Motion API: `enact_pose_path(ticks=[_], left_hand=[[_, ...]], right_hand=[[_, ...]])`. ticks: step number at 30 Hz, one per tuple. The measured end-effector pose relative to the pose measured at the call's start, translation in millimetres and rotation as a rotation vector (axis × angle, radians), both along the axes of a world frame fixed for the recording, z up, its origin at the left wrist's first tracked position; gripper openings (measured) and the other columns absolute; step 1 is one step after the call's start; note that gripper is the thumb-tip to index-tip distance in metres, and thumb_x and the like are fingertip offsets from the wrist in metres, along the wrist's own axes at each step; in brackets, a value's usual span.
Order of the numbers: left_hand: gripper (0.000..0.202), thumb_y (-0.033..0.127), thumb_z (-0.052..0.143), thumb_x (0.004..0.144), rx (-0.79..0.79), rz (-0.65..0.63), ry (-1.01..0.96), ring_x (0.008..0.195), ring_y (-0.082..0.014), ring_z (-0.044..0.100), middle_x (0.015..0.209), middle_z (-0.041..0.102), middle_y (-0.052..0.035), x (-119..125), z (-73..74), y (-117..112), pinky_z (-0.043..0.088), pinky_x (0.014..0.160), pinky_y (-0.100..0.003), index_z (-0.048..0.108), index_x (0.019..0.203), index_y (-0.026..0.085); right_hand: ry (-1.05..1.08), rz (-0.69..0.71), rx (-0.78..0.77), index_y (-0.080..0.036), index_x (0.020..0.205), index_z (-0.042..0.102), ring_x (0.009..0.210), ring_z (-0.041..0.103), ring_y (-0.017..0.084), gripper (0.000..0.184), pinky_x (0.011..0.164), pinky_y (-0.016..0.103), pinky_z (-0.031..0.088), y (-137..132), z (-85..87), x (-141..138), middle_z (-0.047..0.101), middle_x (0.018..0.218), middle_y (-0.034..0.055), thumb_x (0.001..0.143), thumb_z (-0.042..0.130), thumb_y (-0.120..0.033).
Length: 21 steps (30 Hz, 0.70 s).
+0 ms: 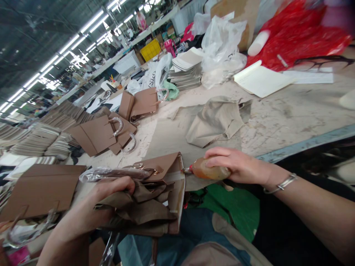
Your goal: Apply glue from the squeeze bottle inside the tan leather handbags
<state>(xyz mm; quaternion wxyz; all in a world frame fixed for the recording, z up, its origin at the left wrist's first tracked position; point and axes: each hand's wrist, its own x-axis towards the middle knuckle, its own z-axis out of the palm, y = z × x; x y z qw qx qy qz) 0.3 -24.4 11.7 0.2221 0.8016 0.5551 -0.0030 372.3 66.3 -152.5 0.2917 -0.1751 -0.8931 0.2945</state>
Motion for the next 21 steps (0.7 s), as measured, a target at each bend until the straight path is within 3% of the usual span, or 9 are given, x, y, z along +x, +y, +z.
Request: enact_pose_path(ticks=[5, 8, 11, 13, 16, 18, 21], left_hand=[[0.012, 0.013, 0.046, 0.08, -0.031, -0.014, -0.015, 0.063, -0.0099, 0.053, 0.07, 0.057, 0.0066, -1, 1.8, 0, 0.04, 0.06, -0.018, 0.053, 0.076, 0.022], [0.009, 0.015, 0.05, 0.08, -0.025, -0.027, -0.042, 0.061, -0.0107, 0.052, 0.069, 0.058, 0.0054, -1, 2.0, 1, 0.04, 0.058, -0.019, 0.054, 0.075, 0.022], [0.009, 0.015, 0.051, 0.078, 0.011, -0.011, -0.085, 0.059, -0.0115, 0.051, 0.066, 0.058, 0.004, -1, 1.9, 4, 0.04, 0.057, -0.02, 0.055, 0.072, 0.021], [0.01, 0.014, 0.052, 0.076, 0.052, 0.039, -0.132, 0.058, -0.0117, 0.05, 0.063, 0.057, 0.0036, -2, 1.5, 7, 0.039, 0.055, -0.02, 0.055, 0.069, 0.021], [0.009, 0.015, 0.059, 0.071, 0.124, 0.183, -0.273, 0.056, -0.012, 0.048, 0.061, 0.056, 0.0027, -6, 0.9, 15, 0.038, 0.051, -0.02, 0.055, 0.064, 0.02], [0.01, 0.014, 0.065, 0.065, 0.16, 0.298, -0.418, 0.056, -0.0119, 0.048, 0.061, 0.057, 0.0022, -9, 1.0, 22, 0.038, 0.049, -0.02, 0.057, 0.062, 0.019], [0.016, 0.011, 0.071, 0.059, 0.207, 0.519, -0.686, 0.057, -0.0117, 0.052, 0.063, 0.059, 0.0022, -13, 2.7, 35, 0.042, 0.05, -0.019, 0.058, 0.064, 0.019]], right_hand=[[-0.002, -0.022, 0.004, -0.024, 0.121, 0.061, 0.111, 0.059, 0.02, 0.059, 0.091, 0.029, 0.049, -1, -4.5, -6, 0.056, 0.126, 0.0067, 0.069, 0.053, 0.003], [0.078, -0.148, 0.04, -0.025, 0.123, 0.059, 0.117, 0.057, 0.023, 0.059, 0.095, 0.033, 0.049, 2, -8.8, -6, 0.056, 0.129, 0.0079, 0.071, 0.053, 0.002], [0.211, -0.302, -0.015, -0.024, 0.114, 0.061, 0.112, 0.059, 0.026, 0.041, 0.093, 0.037, 0.05, 4, -12.2, -7, 0.062, 0.118, 0.0078, 0.076, 0.065, -0.011], [0.311, -0.426, -0.2, -0.023, 0.109, 0.062, 0.098, 0.063, 0.025, 0.039, 0.085, 0.036, 0.052, 6, -12.2, -7, 0.065, 0.105, 0.0055, 0.073, 0.077, -0.024], [0.583, -0.572, -0.662, -0.024, 0.106, 0.062, 0.083, 0.064, 0.019, 0.044, 0.073, 0.03, 0.054, 12, -7.3, -4, 0.066, 0.094, 0.0009, 0.069, 0.084, -0.033], [0.872, -0.597, -0.915, -0.023, 0.111, 0.063, 0.091, 0.065, 0.018, 0.041, 0.073, 0.028, 0.054, 24, -1.5, 3, 0.068, 0.105, 0.003, 0.075, 0.08, -0.033], [1.286, -0.723, -1.078, -0.022, 0.113, 0.065, 0.103, 0.064, 0.017, 0.023, 0.071, 0.025, 0.052, 47, 6.8, 20, 0.063, 0.127, 0.0065, 0.09, 0.062, -0.026]])
